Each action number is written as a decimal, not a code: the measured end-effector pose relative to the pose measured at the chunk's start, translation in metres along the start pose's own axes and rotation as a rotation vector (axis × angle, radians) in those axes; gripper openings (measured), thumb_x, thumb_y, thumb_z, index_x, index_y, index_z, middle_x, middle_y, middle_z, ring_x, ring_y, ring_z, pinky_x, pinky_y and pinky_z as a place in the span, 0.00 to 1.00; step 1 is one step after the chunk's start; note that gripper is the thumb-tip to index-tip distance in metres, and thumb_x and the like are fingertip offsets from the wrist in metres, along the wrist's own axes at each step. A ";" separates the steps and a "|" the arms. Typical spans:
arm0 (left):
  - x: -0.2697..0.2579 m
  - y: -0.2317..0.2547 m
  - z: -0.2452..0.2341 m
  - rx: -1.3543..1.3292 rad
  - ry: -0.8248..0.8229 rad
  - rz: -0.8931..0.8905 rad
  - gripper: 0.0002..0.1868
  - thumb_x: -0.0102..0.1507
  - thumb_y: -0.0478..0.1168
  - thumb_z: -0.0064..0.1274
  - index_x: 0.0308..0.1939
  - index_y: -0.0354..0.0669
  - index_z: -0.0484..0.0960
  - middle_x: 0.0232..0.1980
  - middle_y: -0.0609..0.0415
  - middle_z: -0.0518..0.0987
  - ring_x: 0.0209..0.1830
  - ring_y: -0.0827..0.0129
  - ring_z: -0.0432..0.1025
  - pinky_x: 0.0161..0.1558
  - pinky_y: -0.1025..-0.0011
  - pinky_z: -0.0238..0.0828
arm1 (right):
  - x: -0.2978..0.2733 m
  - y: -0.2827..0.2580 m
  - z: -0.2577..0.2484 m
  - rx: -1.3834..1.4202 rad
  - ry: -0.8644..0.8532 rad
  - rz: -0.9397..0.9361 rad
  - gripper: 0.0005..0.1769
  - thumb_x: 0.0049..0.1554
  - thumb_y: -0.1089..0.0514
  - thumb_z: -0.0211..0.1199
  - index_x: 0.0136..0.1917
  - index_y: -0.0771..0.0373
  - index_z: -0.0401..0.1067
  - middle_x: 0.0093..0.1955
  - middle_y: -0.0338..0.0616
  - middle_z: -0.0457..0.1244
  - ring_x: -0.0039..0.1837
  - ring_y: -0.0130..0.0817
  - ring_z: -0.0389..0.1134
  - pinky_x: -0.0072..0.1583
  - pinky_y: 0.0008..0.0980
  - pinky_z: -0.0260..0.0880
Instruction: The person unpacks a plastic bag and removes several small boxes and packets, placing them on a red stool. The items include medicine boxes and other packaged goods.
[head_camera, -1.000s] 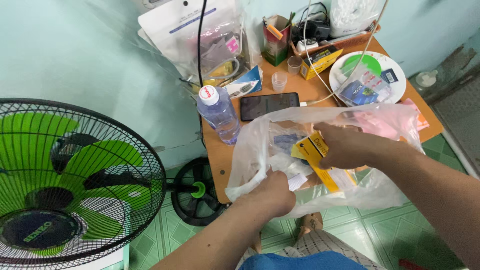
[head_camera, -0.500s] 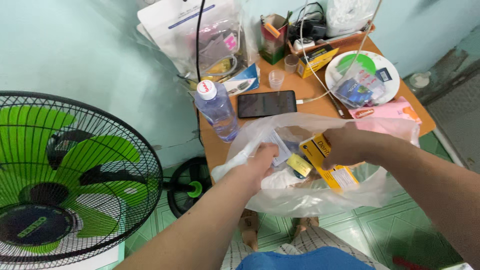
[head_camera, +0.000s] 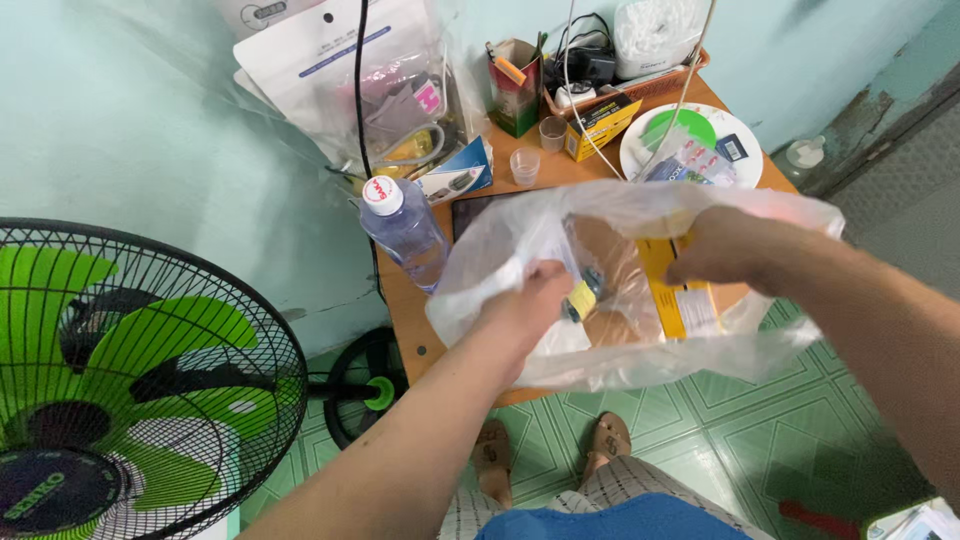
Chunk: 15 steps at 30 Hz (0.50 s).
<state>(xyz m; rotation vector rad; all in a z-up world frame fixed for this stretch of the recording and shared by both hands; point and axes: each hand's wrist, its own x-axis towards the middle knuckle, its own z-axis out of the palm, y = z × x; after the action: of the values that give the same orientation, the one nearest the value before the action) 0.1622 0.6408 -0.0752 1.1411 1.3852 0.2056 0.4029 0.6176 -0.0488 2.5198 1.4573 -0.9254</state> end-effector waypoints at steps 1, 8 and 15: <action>-0.001 -0.001 0.000 0.112 0.046 0.174 0.25 0.62 0.54 0.51 0.57 0.44 0.80 0.63 0.41 0.77 0.64 0.55 0.71 0.65 0.61 0.65 | 0.005 0.000 -0.003 0.213 -0.029 -0.024 0.31 0.44 0.56 0.77 0.59 0.70 0.78 0.57 0.54 0.70 0.60 0.47 0.73 0.62 0.45 0.71; -0.025 -0.015 0.007 0.460 0.185 0.748 0.27 0.59 0.39 0.51 0.62 0.29 0.73 0.71 0.26 0.64 0.70 0.37 0.62 0.69 0.55 0.58 | -0.013 -0.030 -0.044 0.345 -0.131 -0.063 0.28 0.53 0.51 0.70 0.63 0.66 0.73 0.58 0.52 0.71 0.58 0.42 0.74 0.60 0.42 0.73; -0.061 0.002 -0.004 0.336 0.171 0.920 0.28 0.61 0.35 0.50 0.64 0.24 0.67 0.74 0.21 0.60 0.74 0.35 0.59 0.70 0.55 0.57 | -0.060 -0.068 -0.054 -0.129 0.134 -0.139 0.26 0.56 0.51 0.71 0.60 0.70 0.72 0.53 0.55 0.70 0.54 0.46 0.73 0.58 0.41 0.72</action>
<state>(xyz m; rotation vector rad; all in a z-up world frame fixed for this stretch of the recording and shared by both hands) 0.1442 0.6007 -0.0333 2.0323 0.9605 0.7562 0.3506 0.6282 0.0426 2.4546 1.6907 -0.6666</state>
